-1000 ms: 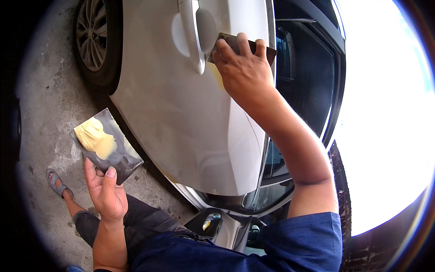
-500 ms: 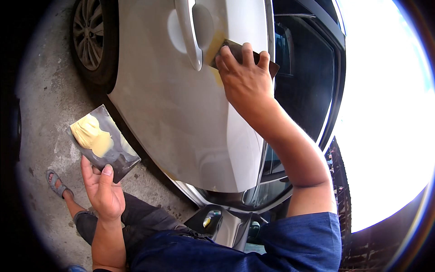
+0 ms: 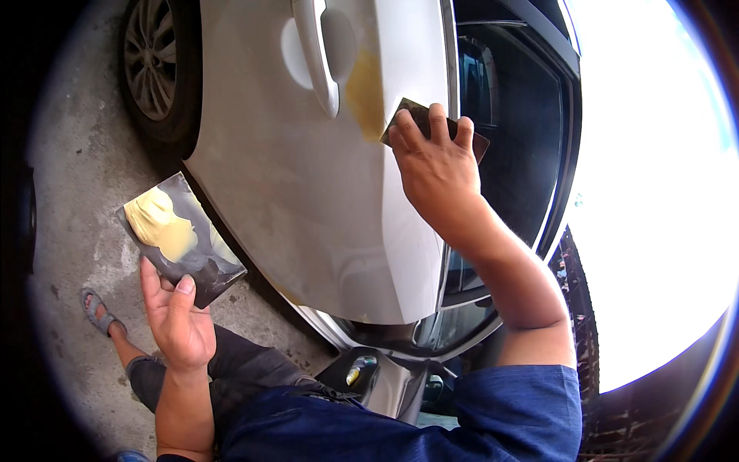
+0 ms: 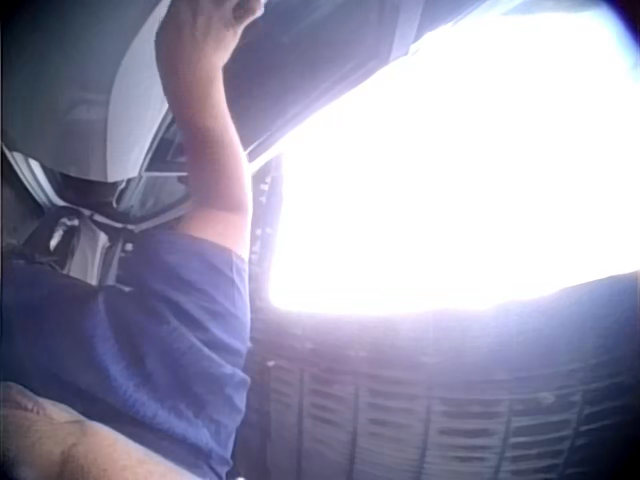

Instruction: The person applies a yellow body filler to the side of a white car using a metal spreader. They repeatedly scoop filler from the spreader and smooth it onto the car door and rear quarter panel, then inspect the surface by hand.

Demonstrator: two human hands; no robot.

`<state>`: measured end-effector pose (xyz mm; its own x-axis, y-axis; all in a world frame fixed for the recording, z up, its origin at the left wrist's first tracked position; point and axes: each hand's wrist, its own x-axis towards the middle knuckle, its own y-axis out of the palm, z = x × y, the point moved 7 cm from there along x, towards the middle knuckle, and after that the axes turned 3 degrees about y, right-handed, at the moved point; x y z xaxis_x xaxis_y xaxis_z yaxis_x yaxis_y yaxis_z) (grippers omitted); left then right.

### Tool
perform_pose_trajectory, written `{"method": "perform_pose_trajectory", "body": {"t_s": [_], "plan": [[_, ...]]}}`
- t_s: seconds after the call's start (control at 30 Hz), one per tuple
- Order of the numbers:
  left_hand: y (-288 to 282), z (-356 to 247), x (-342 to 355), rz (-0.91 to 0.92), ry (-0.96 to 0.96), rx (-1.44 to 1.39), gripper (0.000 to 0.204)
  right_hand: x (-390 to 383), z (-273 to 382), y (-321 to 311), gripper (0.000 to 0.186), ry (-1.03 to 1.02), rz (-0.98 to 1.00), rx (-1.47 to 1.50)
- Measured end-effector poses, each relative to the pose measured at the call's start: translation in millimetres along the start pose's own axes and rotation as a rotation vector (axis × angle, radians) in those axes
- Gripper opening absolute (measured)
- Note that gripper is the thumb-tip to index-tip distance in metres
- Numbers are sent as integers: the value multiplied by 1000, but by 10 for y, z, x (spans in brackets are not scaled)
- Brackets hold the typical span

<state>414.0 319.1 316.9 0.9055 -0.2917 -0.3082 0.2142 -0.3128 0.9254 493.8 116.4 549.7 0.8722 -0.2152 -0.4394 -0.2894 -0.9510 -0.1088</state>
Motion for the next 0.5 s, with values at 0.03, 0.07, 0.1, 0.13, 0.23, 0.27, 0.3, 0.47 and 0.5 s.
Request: {"method": "perform_pose_trajectory", "body": {"t_s": [0.03,0.07,0.1,0.13,0.23,0.27,0.3,0.47,0.5], "plan": [[43,-2,6,-12,-29,-36,63,-63,29,-123,48,-11,-56,153],[102,17,20,-6,-72,-111,63,-156,60,-290,48,-24,-112,306],[172,56,29,2,-121,-187,62,-262,87,-418,47,-34,-162,459],[240,79,29,15,-173,-267,62,-353,158,-588,46,-135,-220,753],[459,161,-12,-27,-248,-461,64,-563,535,-814,46,-555,-193,1665],[523,123,-43,-29,-264,-484,66,-574,618,-750,45,-575,-202,1674],[519,77,-39,-22,-242,-510,67,-595,678,-663,45,-586,-206,1685],[390,-42,52,11,-153,-378,70,-208,293,-190,44,-142,-193,560],[383,-46,69,15,-147,-336,70,-70,153,-204,47,-67,-246,383]]}}
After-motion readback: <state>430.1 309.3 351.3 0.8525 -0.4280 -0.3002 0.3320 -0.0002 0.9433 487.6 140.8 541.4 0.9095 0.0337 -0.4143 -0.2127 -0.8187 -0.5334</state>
